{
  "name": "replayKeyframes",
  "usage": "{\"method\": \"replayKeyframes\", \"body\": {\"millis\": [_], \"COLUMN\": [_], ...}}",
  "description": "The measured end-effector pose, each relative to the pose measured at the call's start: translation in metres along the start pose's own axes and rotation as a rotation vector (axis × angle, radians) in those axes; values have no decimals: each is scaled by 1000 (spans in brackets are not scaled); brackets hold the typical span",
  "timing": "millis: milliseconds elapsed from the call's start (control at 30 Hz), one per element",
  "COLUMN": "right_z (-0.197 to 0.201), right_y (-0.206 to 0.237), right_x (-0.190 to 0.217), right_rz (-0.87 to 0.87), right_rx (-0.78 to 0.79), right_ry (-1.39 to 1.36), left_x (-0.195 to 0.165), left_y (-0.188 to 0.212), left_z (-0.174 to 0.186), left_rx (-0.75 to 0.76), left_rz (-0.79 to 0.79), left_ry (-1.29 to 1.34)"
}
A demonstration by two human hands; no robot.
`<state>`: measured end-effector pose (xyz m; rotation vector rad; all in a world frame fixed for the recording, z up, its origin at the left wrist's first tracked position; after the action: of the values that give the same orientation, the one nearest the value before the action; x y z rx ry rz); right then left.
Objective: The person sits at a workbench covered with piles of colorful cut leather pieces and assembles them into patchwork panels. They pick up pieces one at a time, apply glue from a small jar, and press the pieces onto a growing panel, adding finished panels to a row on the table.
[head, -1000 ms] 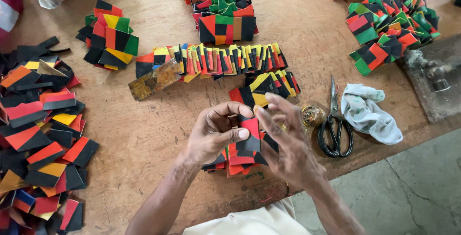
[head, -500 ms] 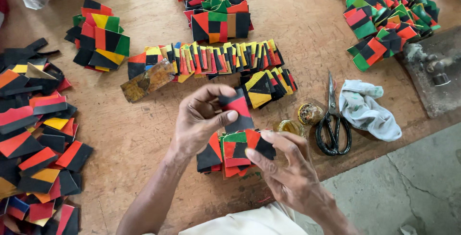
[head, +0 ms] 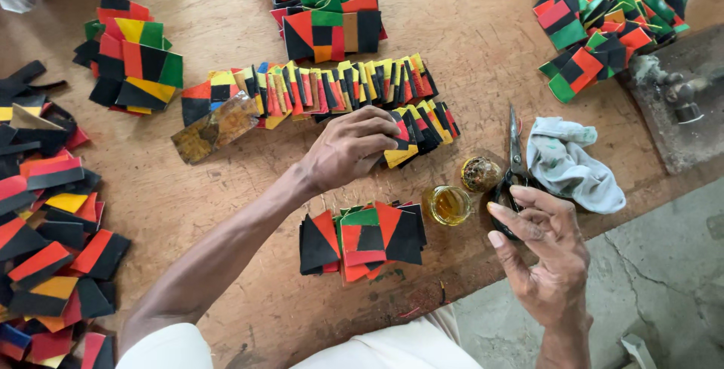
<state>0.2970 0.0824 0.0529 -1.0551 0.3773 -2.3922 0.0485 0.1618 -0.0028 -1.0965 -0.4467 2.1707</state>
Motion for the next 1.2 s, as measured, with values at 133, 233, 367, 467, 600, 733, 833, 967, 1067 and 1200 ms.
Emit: {"method": "replayKeyframes", "body": {"millis": [133, 233, 367, 467, 600, 733, 833, 967, 1067, 1200], "right_z": [2, 1, -6, -21, -42, -57, -77, -102, -98, -66], "right_y": [-1, -2, -9, -19, -25, -27, -28, -28, -32, -31], "right_x": [-5, -7, -2, 7, 10, 9, -8, -27, -19, 2], "right_rz": [-8, -19, 12, 105, 166, 242, 164, 67, 74, 115], "right_rx": [26, 49, 143, 307, 521, 593, 704, 901, 874, 688], "right_ry": [53, 41, 38, 123, 229, 267, 324, 455, 435, 358], "left_x": [15, 26, 30, 23, -1, -56, -84, -88, -93, -93], "left_y": [0, 4, 2, -5, 3, 31, 37, 44, 44, 43], "left_z": [-21, -34, -38, -26, 2, 0, -6, -12, -10, -13], "left_rx": [47, 137, 265, 338, 365, 458, 406, 424, 375, 406], "left_rz": [8, 65, 99, 134, 369, 445, 392, 377, 321, 337], "left_ry": [-56, -67, -55, -39, -5, -67, -179, -289, -325, -234]}}
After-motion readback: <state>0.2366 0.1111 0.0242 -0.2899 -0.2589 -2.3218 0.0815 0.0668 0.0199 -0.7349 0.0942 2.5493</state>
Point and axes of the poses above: each hand's wrist, its own y-axis away from the middle knuckle, its own z-axis out of the back of the hand, x = y × z, the point moved 9 cm from there along -y, towards the middle knuckle, and after that the axes turned 8 degrees about z, right-handed, at the moved point
